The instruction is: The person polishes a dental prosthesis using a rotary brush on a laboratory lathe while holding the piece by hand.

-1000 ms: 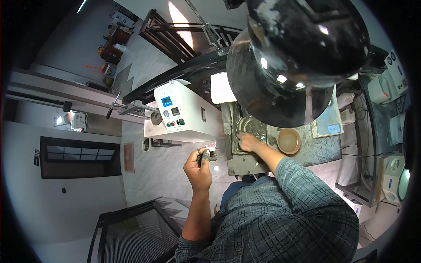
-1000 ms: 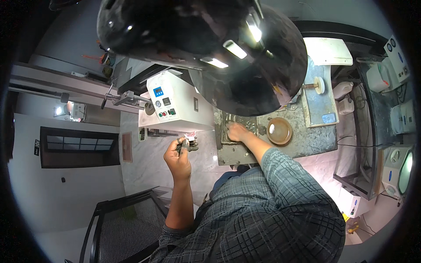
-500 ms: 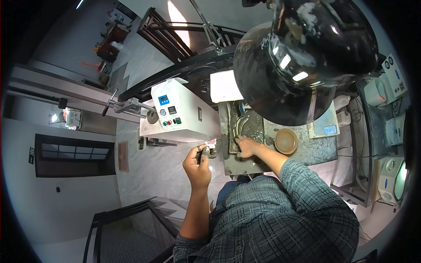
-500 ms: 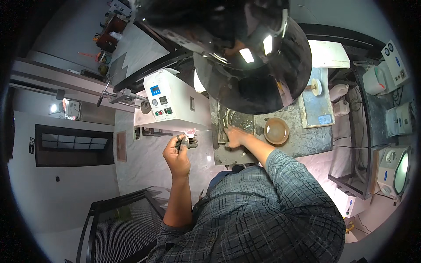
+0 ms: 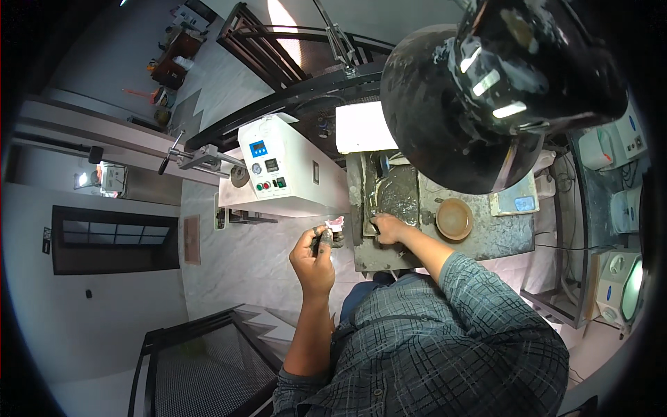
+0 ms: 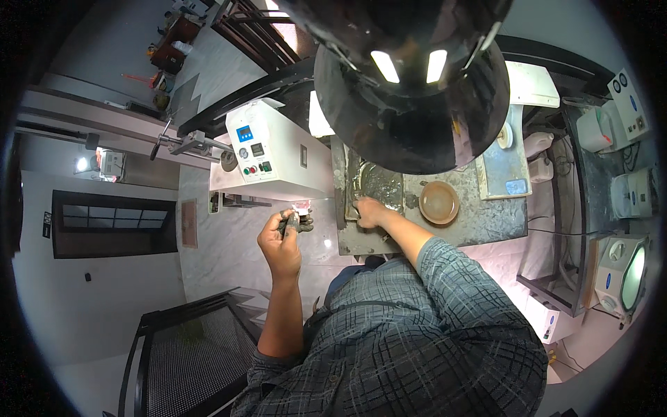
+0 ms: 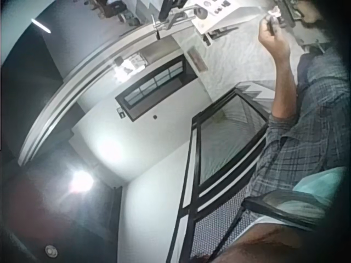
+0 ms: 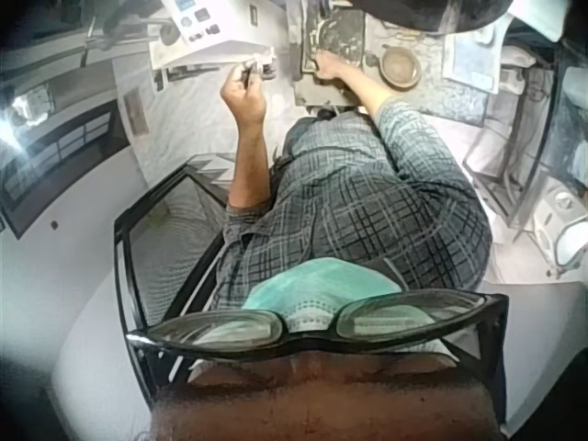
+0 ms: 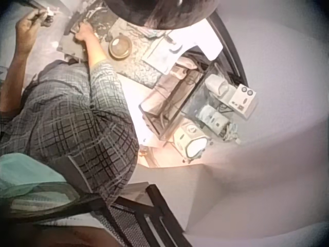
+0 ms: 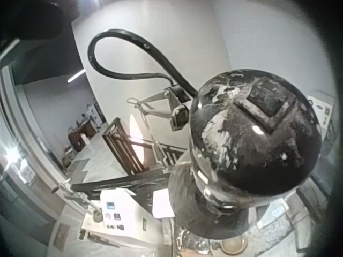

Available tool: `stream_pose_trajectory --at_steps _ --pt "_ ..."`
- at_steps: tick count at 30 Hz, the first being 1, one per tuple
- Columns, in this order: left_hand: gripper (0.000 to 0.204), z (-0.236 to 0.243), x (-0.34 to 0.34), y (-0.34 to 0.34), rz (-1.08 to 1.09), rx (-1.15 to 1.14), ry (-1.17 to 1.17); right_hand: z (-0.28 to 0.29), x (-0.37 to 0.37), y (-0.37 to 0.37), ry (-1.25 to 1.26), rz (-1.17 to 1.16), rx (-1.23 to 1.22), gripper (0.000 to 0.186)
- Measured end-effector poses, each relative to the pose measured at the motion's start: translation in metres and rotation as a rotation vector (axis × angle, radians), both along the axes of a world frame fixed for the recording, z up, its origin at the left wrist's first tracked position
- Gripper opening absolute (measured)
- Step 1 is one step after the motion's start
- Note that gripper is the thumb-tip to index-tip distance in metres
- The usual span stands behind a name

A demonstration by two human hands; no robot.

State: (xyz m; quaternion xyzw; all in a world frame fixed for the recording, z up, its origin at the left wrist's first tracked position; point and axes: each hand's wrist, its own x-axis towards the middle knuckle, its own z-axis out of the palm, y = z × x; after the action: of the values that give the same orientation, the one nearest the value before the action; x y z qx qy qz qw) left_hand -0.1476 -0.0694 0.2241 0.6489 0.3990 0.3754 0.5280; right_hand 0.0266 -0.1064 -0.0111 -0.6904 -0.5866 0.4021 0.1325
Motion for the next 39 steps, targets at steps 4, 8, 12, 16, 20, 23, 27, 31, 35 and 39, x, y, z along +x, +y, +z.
stream_pose_trajectory --at_steps 4,8,12,16,20,23,27,31,35,39 --pt "0.017 0.0 -0.003 0.0 0.007 -0.017 0.002 -0.003 -0.003 0.001 -0.002 0.022 0.008 0.067" --pt "0.017 -0.003 -0.002 -0.001 -0.006 -0.03 -0.021 -0.012 0.006 0.005 -0.038 0.034 0.001 0.059" --pt "0.019 -0.003 -0.006 -0.002 0.0 -0.021 -0.009 -0.001 0.008 0.01 0.0 -0.029 -0.003 0.054" --pt "0.019 -0.005 -0.008 -0.003 0.003 -0.042 -0.029 -0.006 0.014 0.015 0.03 -0.15 -0.015 0.051" --pt "0.017 0.0 -0.009 -0.003 0.001 0.082 0.031 -0.014 0.006 0.022 -0.001 -0.226 0.007 0.04" --pt "0.018 0.0 -0.011 -0.003 0.01 0.042 0.031 -0.027 0.006 0.024 0.001 -0.249 0.04 0.035" --pt "0.015 0.006 -0.013 -0.004 0.025 -0.017 0.009 -0.038 0.014 0.028 0.011 -0.221 -0.013 0.037" --pt "0.014 -0.001 -0.013 -0.002 0.021 -0.013 -0.001 -0.039 0.024 0.023 0.038 -0.242 0.054 0.037" --pt "0.015 -0.001 -0.016 0.001 0.016 -0.012 0.017 -0.009 0.029 0.015 -0.121 -0.237 0.052 0.04" --pt "0.015 0.002 -0.016 0.002 0.018 -0.047 -0.001 0.032 0.034 0.006 -0.369 -0.229 -0.011 0.048"
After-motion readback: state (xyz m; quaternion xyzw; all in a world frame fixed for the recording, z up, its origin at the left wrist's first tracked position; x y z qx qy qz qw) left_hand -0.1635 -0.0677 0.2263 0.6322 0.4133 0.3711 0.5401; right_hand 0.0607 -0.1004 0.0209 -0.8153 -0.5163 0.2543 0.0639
